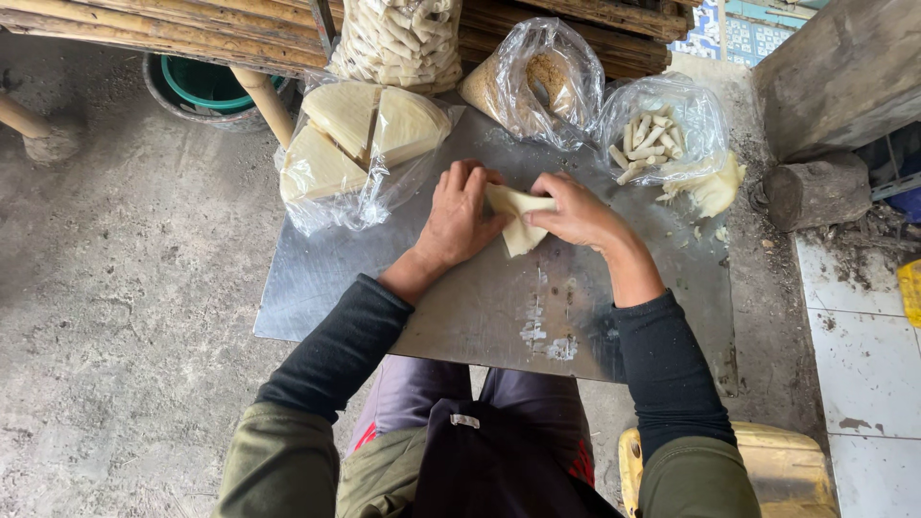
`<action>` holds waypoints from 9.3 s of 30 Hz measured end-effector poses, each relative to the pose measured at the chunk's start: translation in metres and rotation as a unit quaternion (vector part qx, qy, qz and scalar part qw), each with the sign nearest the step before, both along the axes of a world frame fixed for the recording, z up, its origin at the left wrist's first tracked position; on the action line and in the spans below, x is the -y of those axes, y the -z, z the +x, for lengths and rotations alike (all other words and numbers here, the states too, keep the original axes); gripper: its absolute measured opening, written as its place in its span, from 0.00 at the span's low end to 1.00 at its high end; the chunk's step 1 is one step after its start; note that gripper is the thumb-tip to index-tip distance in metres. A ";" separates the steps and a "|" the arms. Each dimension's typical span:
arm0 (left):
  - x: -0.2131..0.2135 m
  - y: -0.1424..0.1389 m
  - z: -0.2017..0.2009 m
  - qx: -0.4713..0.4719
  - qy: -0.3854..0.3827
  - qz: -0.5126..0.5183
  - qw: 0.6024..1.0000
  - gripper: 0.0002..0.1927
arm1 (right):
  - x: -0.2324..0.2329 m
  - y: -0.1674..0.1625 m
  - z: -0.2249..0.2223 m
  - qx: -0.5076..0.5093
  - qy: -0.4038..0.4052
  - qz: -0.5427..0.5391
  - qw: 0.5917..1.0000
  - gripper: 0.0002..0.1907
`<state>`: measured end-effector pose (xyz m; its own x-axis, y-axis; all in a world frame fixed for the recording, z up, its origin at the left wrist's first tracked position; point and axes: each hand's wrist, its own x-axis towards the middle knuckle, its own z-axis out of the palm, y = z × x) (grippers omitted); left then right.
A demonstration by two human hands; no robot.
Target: The person folds triangular wrappers, places a cylindrical filling inside, and adds a spoonful of granular filling. They then fold the wrapper into a cone shape and place the finished item into a plastic bag. The process is repeated for multiple units.
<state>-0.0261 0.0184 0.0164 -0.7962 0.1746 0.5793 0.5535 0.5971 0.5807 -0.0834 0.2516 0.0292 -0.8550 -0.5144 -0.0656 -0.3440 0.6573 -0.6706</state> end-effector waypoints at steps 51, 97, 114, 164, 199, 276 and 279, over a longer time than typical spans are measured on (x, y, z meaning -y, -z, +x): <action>0.016 0.025 0.022 0.379 0.115 0.541 0.742 0.24 | 0.045 0.020 0.041 0.138 0.023 -0.426 0.894 0.07; 0.015 0.036 0.019 0.258 0.034 0.559 0.787 0.12 | 0.073 0.021 -0.008 -0.452 0.039 0.009 0.891 0.06; 0.010 0.031 0.030 0.257 0.030 0.586 0.768 0.11 | 0.077 0.011 0.007 -0.388 -0.031 -0.032 0.920 0.12; 0.011 0.014 0.031 0.273 0.091 0.586 0.757 0.18 | 0.067 -0.039 0.039 -0.072 -0.050 -0.256 0.963 0.17; 0.014 0.019 0.027 0.274 0.030 0.622 0.733 0.10 | 0.068 0.021 -0.013 -0.482 0.062 -0.001 0.874 0.05; 0.013 0.008 0.035 0.281 0.056 0.552 0.783 0.19 | 0.077 -0.037 0.055 -0.183 -0.005 -0.207 0.961 0.05; 0.011 0.009 0.033 0.252 0.054 0.540 0.801 0.20 | 0.077 -0.033 0.057 -0.239 -0.020 -0.184 0.953 0.04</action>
<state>0.0067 0.0078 0.0071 -0.9904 -0.1294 0.0490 0.1016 -0.4392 0.8926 -0.0261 0.1746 0.0622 -0.7211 -0.4611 0.5171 -0.6879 0.3874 -0.6138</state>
